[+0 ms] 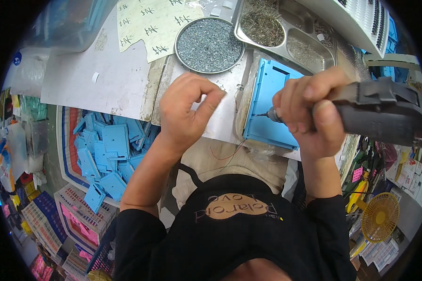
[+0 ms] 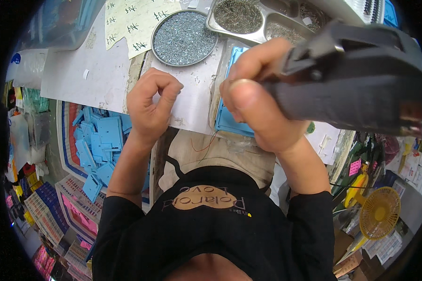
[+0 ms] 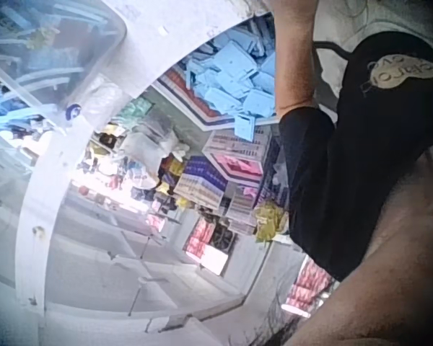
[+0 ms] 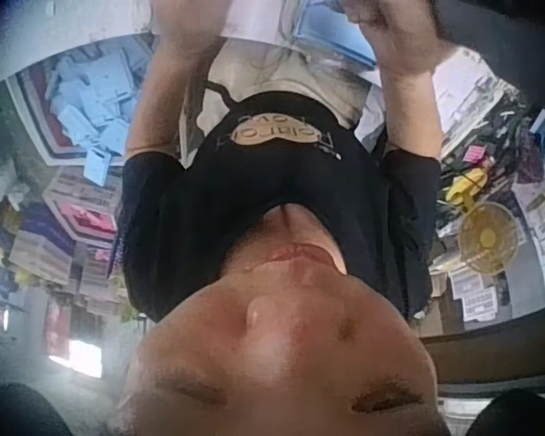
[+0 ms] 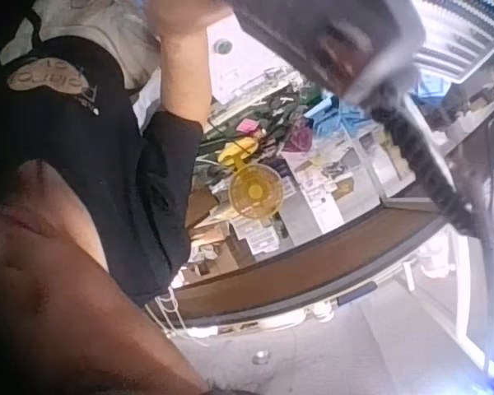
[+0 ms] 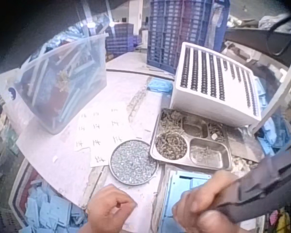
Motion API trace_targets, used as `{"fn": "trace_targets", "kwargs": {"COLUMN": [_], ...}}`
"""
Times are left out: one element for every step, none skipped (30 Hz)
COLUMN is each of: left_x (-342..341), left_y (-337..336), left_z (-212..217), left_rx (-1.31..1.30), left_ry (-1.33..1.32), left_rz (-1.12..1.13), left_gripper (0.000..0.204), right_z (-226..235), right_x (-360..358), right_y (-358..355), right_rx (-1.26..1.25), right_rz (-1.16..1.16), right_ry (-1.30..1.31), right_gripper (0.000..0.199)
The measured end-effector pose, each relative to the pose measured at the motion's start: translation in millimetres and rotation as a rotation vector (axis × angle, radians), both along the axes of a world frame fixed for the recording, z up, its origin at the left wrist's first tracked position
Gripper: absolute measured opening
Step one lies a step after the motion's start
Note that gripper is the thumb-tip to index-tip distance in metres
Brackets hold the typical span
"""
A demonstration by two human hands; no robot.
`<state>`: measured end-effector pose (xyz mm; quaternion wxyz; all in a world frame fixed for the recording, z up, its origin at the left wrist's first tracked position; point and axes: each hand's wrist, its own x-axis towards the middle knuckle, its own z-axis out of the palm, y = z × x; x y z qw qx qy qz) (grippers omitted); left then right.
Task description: Assembling the internal components of an electronic device, including screwing the case, soldering wires, and placing parts.
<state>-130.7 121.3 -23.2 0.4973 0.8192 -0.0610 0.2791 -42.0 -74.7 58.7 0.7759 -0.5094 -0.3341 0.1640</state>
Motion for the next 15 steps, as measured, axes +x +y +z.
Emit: {"fn": "trace_targets", "kwargs": {"left_x": [-1.6,-5.0,-8.6,-12.7,-15.3,-16.0,-14.9,-12.9,-11.8,-11.6,-12.1,-12.7,-13.6,-15.2,-15.2], "left_y": [2.3,-2.9,-4.1,-4.5,-4.7,-6.4,-9.7,-14.0,-17.9,-20.7,-23.6,-26.4,-29.6,-33.1,-35.7], "left_z": [-3.3,-1.0,-0.7,-1.8,-3.8,-6.8,-8.1,-9.1,-10.1,-9.6,-9.1,-8.2,-6.8,-5.2,-4.1], "left_rx": [-0.043,-0.077,-0.035,0.009,0.054,0.054,0.065,0.077,0.089,0.114,0.139,0.164,0.170,0.176,0.182], "left_ry": [0.034,0.078,0.093,0.109,0.125,0.130,0.117,0.104,0.091,0.074,0.057,0.040,0.040,0.039,0.039], "left_rz": [0.042,0.046,0.014,-0.013,-0.041,-0.052,-0.039,-0.026,-0.013,-0.018,-0.023,-0.030,-0.044,-0.059,-0.075], "left_gripper": [0.013,0.016,0.018,0.020,0.022,0.025,0.025,0.024,0.024,0.023,0.022,0.021,0.020,0.019,0.019], "right_z": [-2.3,-4.5,-7.0,-13.4,-17.2,-20.7,-24.1,-26.5,-28.5,-27.3,-26.1,-23.5,-20.8,-18.2,-15.1], "right_x": [-0.2,-0.9,-1.6,-2.3,-4.7,-6.5,-8.9,-12.3,-15.4,-14.9,-14.5,-9.6,-6.6,-3.9,-3.4], "right_y": [1.1,1.5,1.9,3.2,3.9,4.6,4.9,8.8,12.7,12.3,11.8,6.0,6.1,6.4,5.9], "right_rx": [-0.066,-0.133,-0.198,-0.266,-0.329,-0.391,-0.454,-0.396,-0.337,-0.324,-0.313,-0.349,-0.289,-0.226,-0.165], "right_rz": [-0.010,-0.023,-0.036,-0.043,-0.052,-0.062,-0.074,-0.079,-0.084,-0.069,-0.054,-0.019,-0.014,-0.010,-0.008], "right_ry": [-0.046,-0.093,-0.141,-0.204,-0.265,-0.330,-0.394,-0.363,-0.332,-0.317,-0.300,-0.297,-0.262,-0.229,-0.194], "right_gripper": [0.022,0.024,0.026,0.027,0.028,0.029,0.031,0.031,0.031,0.031,0.030,0.029,0.028,0.028,0.028]}}
